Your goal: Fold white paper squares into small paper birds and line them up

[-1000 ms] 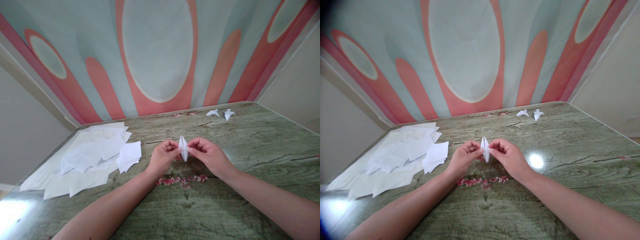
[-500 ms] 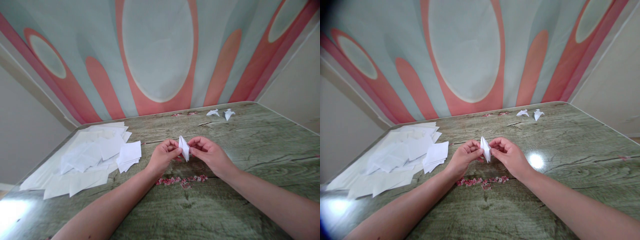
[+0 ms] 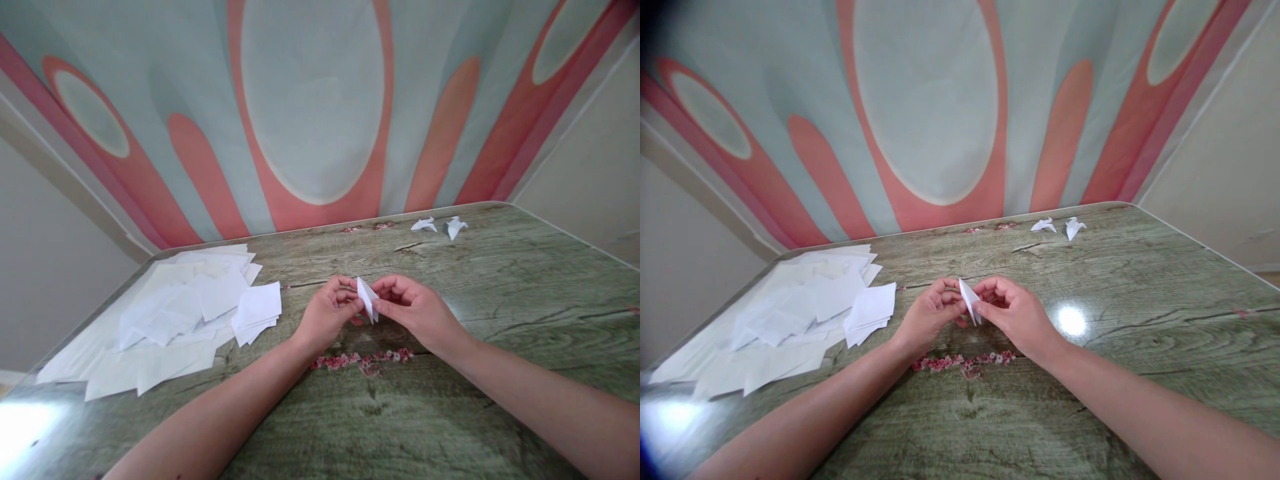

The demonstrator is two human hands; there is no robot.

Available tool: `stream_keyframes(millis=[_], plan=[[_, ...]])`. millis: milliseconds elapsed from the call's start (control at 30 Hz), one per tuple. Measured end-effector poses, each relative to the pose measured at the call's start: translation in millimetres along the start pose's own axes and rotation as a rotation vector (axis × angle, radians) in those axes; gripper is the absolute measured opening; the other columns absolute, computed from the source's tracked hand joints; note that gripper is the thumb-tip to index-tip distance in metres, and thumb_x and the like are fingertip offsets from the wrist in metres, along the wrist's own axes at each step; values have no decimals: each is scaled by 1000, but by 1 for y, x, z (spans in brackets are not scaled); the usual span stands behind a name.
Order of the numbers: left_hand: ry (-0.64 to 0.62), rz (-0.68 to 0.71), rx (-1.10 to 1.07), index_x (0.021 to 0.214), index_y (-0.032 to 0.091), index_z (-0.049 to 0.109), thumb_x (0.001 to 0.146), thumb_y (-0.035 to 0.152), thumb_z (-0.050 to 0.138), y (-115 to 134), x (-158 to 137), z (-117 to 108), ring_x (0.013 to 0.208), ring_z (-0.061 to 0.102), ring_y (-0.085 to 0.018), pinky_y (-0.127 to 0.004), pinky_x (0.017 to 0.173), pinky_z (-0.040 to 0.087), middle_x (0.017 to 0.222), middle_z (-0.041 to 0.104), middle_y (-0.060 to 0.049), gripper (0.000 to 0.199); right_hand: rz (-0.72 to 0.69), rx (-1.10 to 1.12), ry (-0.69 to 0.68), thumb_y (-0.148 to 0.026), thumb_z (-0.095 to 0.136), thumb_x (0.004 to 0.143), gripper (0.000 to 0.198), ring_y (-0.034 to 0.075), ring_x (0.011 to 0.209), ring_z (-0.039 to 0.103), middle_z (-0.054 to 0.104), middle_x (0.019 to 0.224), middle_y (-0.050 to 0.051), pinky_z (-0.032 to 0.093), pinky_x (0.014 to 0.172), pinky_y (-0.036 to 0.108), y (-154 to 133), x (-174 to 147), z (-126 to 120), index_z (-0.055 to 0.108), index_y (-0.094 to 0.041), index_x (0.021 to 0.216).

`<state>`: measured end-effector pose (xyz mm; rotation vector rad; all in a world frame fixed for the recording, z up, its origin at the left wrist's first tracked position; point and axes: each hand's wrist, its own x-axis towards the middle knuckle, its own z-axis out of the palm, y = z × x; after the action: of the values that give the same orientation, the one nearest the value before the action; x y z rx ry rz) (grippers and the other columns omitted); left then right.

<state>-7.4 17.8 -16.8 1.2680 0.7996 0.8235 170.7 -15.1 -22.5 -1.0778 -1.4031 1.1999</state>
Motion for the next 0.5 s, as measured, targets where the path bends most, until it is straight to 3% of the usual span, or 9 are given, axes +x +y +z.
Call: stream_keyframes(millis=[300,500], plan=[[-26,-6,10,91,14,55,74,32,71,-1,-1,0,72,61,-14,-23,59,49,81,63,-3,29,5,-99,28,-31,64,80,21,15,75,60,67,84,2,48,70,28,-3,-2,0,62,-19,97],[2,-18,1,86,15,55,71,32,74,1,0,1,70,61,-14,-24,59,50,77,63,-2,30,66,-181,10,-43,66,78,24,15,68,59,67,75,1,45,63,26,-9,-2,0,67,-19,80]])
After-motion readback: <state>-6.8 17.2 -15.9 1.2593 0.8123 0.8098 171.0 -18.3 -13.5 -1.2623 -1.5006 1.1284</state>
